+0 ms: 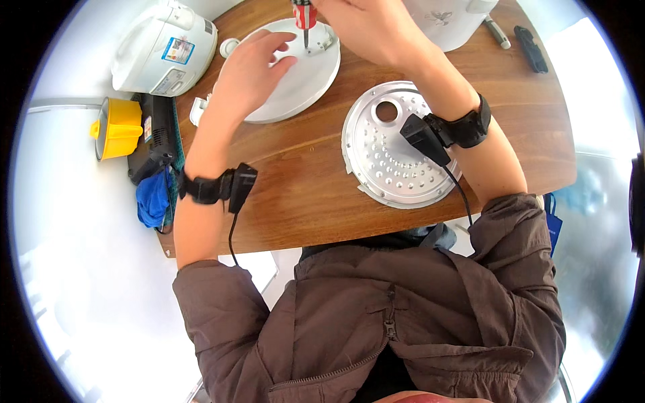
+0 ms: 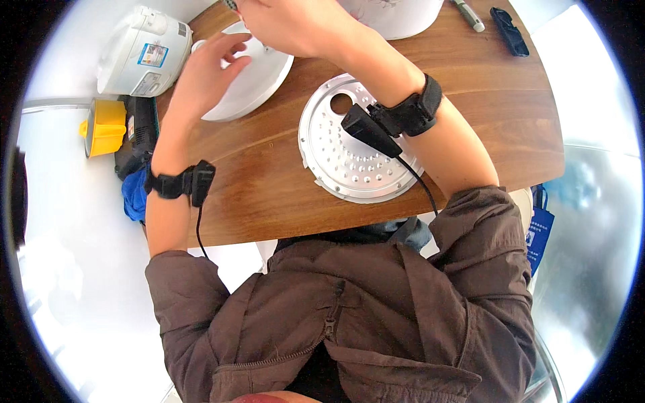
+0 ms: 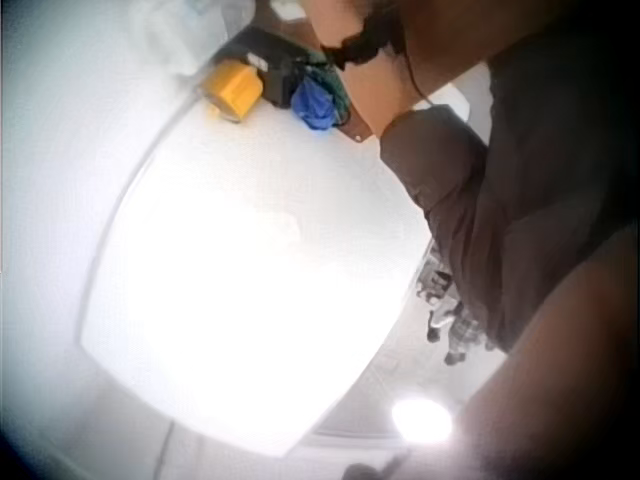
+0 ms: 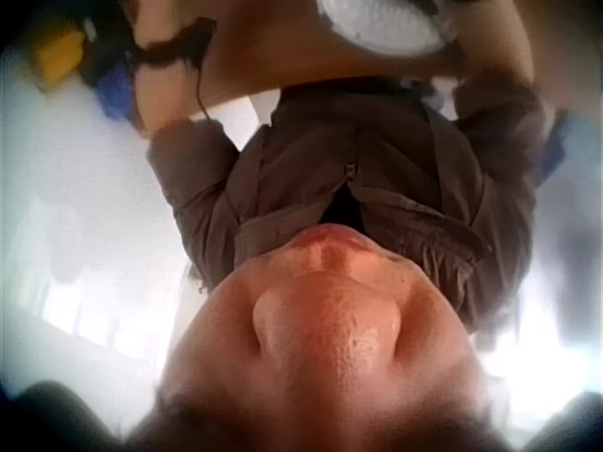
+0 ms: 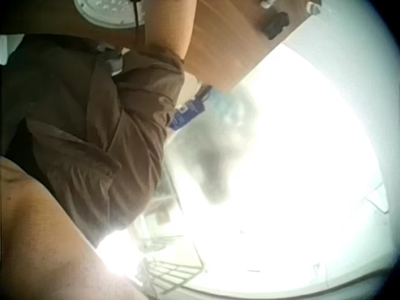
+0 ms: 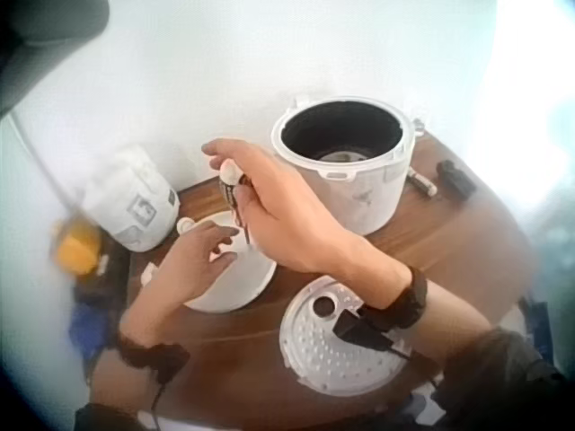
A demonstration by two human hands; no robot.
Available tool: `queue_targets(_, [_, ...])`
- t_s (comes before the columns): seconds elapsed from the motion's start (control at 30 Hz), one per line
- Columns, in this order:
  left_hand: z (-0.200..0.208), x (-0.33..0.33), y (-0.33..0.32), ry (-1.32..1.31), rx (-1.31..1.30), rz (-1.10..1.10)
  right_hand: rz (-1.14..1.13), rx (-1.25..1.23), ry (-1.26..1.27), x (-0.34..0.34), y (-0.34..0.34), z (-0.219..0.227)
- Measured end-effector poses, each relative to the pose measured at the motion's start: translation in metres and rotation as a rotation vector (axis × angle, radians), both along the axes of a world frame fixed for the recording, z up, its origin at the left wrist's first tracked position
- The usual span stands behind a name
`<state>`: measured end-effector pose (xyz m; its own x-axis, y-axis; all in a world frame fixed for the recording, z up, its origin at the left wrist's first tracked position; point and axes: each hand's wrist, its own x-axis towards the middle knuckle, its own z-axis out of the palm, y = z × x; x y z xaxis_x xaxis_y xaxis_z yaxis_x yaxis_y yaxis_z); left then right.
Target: The person uses a screwdriver to remove screws from a white plastic lid and a perforated metal steamer insert. They separate the components and place them on the table.
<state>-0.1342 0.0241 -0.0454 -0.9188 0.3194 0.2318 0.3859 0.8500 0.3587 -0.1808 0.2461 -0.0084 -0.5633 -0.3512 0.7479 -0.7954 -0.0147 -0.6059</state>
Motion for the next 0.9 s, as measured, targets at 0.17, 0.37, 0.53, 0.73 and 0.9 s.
queue_targets(0.17, [-0.012, -0.031, 0.008, -0.098, -0.006, -0.033, -0.001, -0.014, 0.141, -0.005, 0.002, -0.006])
queue_targets(0.37, [-0.02, -0.034, 0.011, -0.068, 0.023, -0.12, -0.176, 0.107, 0.088, -0.001, 0.005, -0.003])
queue_targets(0.53, [-0.02, -0.033, 0.01, 0.027, -0.058, -0.162, -0.087, -0.001, 0.083, 0.002, 0.003, 0.001])
queue_targets(0.73, [-0.035, -0.038, 0.004, 0.11, -0.074, -0.198, 0.005, 0.04, 0.124, 0.008, 0.006, 0.002])
queue_targets(0.9, [-0.043, -0.038, -0.001, 0.141, -0.071, -0.157, -0.022, -0.068, 0.079, 0.009, 0.004, 0.013])
